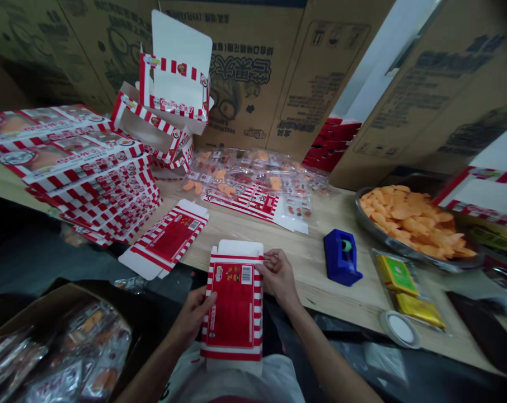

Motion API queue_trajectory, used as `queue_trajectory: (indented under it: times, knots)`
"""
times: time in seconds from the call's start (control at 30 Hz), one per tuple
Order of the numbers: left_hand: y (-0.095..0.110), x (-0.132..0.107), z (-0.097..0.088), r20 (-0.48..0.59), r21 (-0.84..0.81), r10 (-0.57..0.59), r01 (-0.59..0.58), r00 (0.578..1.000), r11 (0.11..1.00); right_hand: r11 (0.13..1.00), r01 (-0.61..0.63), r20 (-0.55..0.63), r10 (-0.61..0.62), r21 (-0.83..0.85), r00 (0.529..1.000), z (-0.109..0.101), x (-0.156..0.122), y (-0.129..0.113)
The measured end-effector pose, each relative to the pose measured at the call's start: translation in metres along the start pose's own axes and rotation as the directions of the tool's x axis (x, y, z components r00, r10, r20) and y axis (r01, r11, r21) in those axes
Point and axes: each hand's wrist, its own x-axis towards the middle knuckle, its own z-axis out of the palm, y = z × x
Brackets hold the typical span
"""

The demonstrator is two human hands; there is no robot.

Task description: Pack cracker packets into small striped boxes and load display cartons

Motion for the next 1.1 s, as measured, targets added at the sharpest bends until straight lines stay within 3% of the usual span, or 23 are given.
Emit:
queue_trajectory:
  times: [0.07,0.17,0.23,0.4,0.53,0.67,0.73,0.83,1.0,1.1]
  knots:
    - [0.003,0.002,0.001,0.032,0.005,0.032,-0.032,0.999,0.999,0.998,-0.036,0.051,0.038,-0.042,0.998,-0.004,-0.002,-0.001]
    - [0.014,0.015,0.003,0.02,0.012,0.202,-0.203,0.979,0.979,0.991,-0.101,0.109,0.11,-0.089,0.988,-0.012,-0.007,0.002]
    - [0.021,0.027,0.004,0.004,0.034,0.26,-0.26,0.966,0.965,0.986,-0.05,0.105,0.067,-0.161,0.992,-0.018,-0.009,0.004]
    - [0.023,0.048,0.004,-0.107,0.141,0.24,-0.224,0.965,0.964,0.934,0.123,0.139,-0.08,-0.335,0.987,-0.03,-0.007,0.006]
    - [0.023,0.055,0.002,-0.06,0.26,0.268,-0.244,0.962,0.934,0.919,0.131,0.136,-0.086,-0.371,0.987,-0.033,-0.007,0.012]
    - [0.027,0.059,-0.001,-0.067,0.236,0.241,-0.219,0.968,0.947,0.955,0.08,0.169,-0.032,-0.286,0.985,-0.033,-0.005,0.011]
    - [0.03,0.062,-0.003,-0.017,0.242,0.225,-0.214,0.974,0.946,0.95,0.065,0.265,0.019,-0.306,0.964,-0.034,-0.002,0.007]
    - [0.037,0.065,-0.008,0.149,0.334,0.17,-0.211,0.974,0.918,0.935,0.077,0.391,0.069,-0.346,0.918,-0.037,0.003,0.0]
    - [0.043,0.062,-0.017,0.311,0.434,0.158,-0.288,0.937,0.853,0.942,0.049,0.434,0.107,-0.333,0.895,-0.039,-0.005,-0.009]
    - [0.038,0.056,-0.014,0.318,0.465,0.151,-0.293,0.936,0.835,0.934,-0.001,0.385,0.149,-0.357,0.911,-0.033,-0.015,-0.01]
